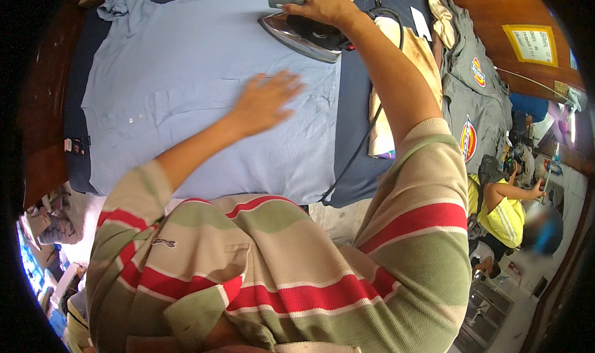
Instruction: The person irons a blue button-down shirt on a padded table, using a hand-held iron to press the sleeves and the main body panels of the garment.
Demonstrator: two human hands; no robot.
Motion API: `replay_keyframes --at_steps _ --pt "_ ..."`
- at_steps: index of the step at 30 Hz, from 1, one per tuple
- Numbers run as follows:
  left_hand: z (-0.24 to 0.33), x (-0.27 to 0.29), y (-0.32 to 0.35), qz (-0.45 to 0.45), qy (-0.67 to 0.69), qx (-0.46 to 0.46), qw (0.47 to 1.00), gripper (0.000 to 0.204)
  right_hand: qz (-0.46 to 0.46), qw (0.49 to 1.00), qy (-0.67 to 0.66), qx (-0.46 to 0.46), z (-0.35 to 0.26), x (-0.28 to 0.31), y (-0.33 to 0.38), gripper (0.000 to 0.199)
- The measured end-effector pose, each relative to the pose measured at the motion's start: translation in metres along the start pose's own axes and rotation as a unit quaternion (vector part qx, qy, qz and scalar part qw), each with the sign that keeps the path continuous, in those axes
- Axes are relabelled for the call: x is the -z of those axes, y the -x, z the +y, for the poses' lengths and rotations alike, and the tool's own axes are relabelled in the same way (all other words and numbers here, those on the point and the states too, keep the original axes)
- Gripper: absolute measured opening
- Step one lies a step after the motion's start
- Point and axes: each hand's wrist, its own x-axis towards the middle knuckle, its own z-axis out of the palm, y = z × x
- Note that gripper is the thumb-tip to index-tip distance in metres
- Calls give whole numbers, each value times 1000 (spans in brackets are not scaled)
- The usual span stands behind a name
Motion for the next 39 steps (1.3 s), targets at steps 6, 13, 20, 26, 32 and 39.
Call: replay_keyframes --at_steps 6,13,20,26,32,39 --pt "83 -57 -25 -113 17 41 993 60 -1 999 -38 -34 8 2 -3 49" --pt "89 -64 -20 -88 4 47 995 60 -125 978 13 168 -55 -15 34 52" --pt "87 -65 -23 -85 8 49 995 62 -122 967 8 224 -117 -29 6 53" --pt "71 -46 -10 -26 172 -93 980 37 -168 944 46 279 -64 -17 15 50" --pt "-31 50 65 167 -111 231 952 34 -167 951 21 259 4 0 53 48" --pt "-61 75 124 111 -150 335 924 11 -158 955 9 251 -15 1 46 45"
